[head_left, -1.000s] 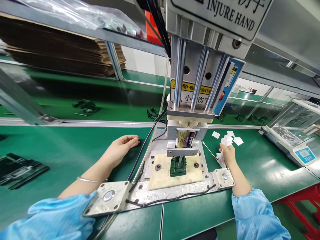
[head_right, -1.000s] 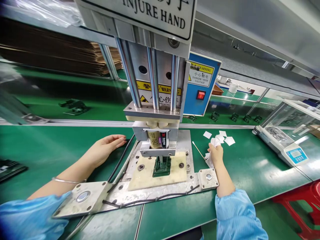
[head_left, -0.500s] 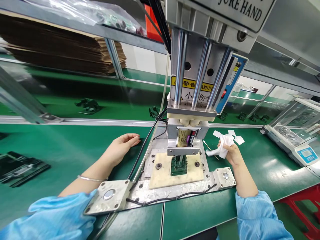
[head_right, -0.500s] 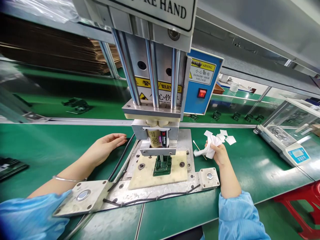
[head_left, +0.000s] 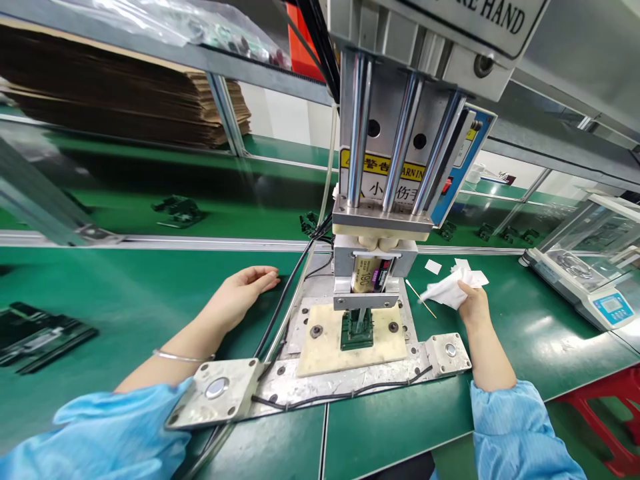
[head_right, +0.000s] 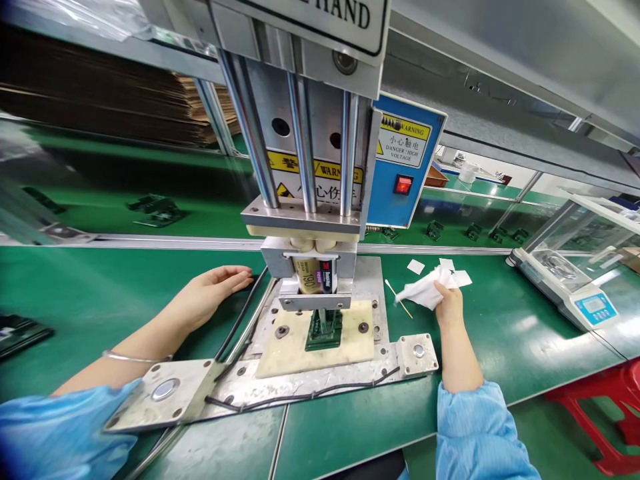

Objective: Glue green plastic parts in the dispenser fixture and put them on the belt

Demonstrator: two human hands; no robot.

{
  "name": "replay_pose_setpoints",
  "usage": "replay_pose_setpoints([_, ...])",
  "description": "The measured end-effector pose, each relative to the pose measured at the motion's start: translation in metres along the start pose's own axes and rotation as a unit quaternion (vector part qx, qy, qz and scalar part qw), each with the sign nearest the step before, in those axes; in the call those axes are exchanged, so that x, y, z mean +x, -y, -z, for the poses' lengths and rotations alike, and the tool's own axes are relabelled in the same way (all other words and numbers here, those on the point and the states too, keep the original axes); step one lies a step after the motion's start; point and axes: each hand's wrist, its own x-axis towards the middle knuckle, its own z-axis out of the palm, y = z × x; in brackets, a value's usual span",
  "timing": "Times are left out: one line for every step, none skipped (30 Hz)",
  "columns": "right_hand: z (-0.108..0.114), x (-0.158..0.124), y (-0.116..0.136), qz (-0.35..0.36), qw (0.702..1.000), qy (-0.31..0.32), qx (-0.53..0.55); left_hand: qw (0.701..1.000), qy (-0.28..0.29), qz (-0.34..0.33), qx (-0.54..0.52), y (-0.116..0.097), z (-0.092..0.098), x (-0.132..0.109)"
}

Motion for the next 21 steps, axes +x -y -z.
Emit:
replay_pose_setpoints([0.000, 0.001, 0.000, 0.012, 0.999, -0.044, 0.001, 1.000, 0.002, 0.000, -0.001, 0.000, 0.000, 0.000])
replay_pose_setpoints([0.001, 0.002, 0.000, 0.029, 0.995, -0.096, 0.000, 1.000, 0.004, -0.001, -0.002, 0.001, 0.000, 0.000])
replay_pose_setpoints([0.003, 0.003, 0.001, 0.046, 0.989, -0.137, -0.002, 1.000, 0.006, -0.001, -0.003, 0.001, 0.001, 0.001])
replay_pose_setpoints([0.004, 0.003, 0.002, 0.057, 0.986, -0.158, -0.001, 1.000, 0.008, -0.001, -0.004, 0.001, 0.001, 0.001])
replay_pose_setpoints([0.004, 0.002, 0.003, 0.057, 0.986, -0.155, 0.006, 1.000, 0.010, -0.001, -0.003, 0.001, 0.001, 0.001])
replay_pose_setpoints([0.004, 0.001, 0.005, 0.047, 0.990, -0.132, 0.019, 1.000, 0.011, -0.002, -0.003, 0.002, 0.001, 0.001])
replay_pose_setpoints([0.004, -0.001, 0.007, 0.027, 0.995, -0.090, 0.035, 1.000, 0.013, -0.002, -0.001, 0.002, 0.001, 0.001])
replay_pose_setpoints([0.004, -0.003, 0.008, 0.002, 0.998, -0.036, 0.051, 1.000, 0.014, -0.003, 0.000, 0.002, 0.002, 0.001])
replay_pose_setpoints([0.003, -0.004, 0.009, -0.023, 0.998, 0.019, 0.063, 1.000, 0.014, -0.004, 0.001, 0.002, 0.002, 0.001])
replay_pose_setpoints([0.003, -0.006, 0.009, -0.043, 0.995, 0.062, 0.069, 1.000, 0.014, -0.006, 0.001, 0.003, 0.002, 0.001])
replay_pose_setpoints([0.003, -0.006, 0.009, -0.050, 0.993, 0.080, 0.067, 1.000, 0.012, -0.007, 0.002, 0.003, 0.003, 0.001])
replay_pose_setpoints([0.003, -0.006, 0.009, -0.044, 0.995, 0.071, 0.061, 1.000, 0.011, -0.009, 0.004, 0.003, 0.003, 0.001])
replay_pose_setpoints([0.004, -0.005, 0.008, -0.029, 0.997, 0.038, 0.055, 1.000, 0.011, -0.010, 0.005, 0.003, 0.003, 0.001])
replay_pose_setpoints([0.004, -0.004, 0.008, -0.010, 0.999, -0.008, 0.053, 1.000, 0.011, -0.012, 0.007, 0.004, 0.003, 0.001])
replay_pose_setpoints([0.005, -0.002, 0.008, 0.010, 0.997, -0.055, 0.055, 1.000, 0.010, -0.013, 0.008, 0.004, 0.003, 0.002])
replay_pose_setpoints([0.005, -0.002, 0.008, 0.027, 0.994, -0.091, 0.063, 1.000, 0.009, -0.013, 0.009, 0.004, 0.003, 0.002])
replay_pose_setpoints([0.004, -0.002, 0.008, 0.036, 0.991, -0.105, 0.075, 1.000, 0.007, -0.013, 0.009, 0.004, 0.002, 0.002])
replay_pose_setpoints([0.004, -0.002, 0.009, 0.032, 0.992, -0.089, 0.088, 1.000, 0.004, -0.012, 0.009, 0.004, 0.002, 0.003])
replay_pose_setpoints([0.003, -0.004, 0.009, 0.015, 0.994, -0.050, 0.097, 1.000, 0.000, -0.010, 0.007, 0.004, 0.002, 0.003])
replay_pose_setpoints([0.002, -0.005, 0.010, -0.006, 0.995, 0.000, 0.102, 1.000, -0.002, -0.009, 0.006, 0.005, 0.001, 0.003])
replay_pose_setpoints([0.002, -0.006, 0.010, -0.026, 0.994, 0.043, 0.100, 1.000, -0.004, -0.007, 0.004, 0.005, 0.001, 0.004])
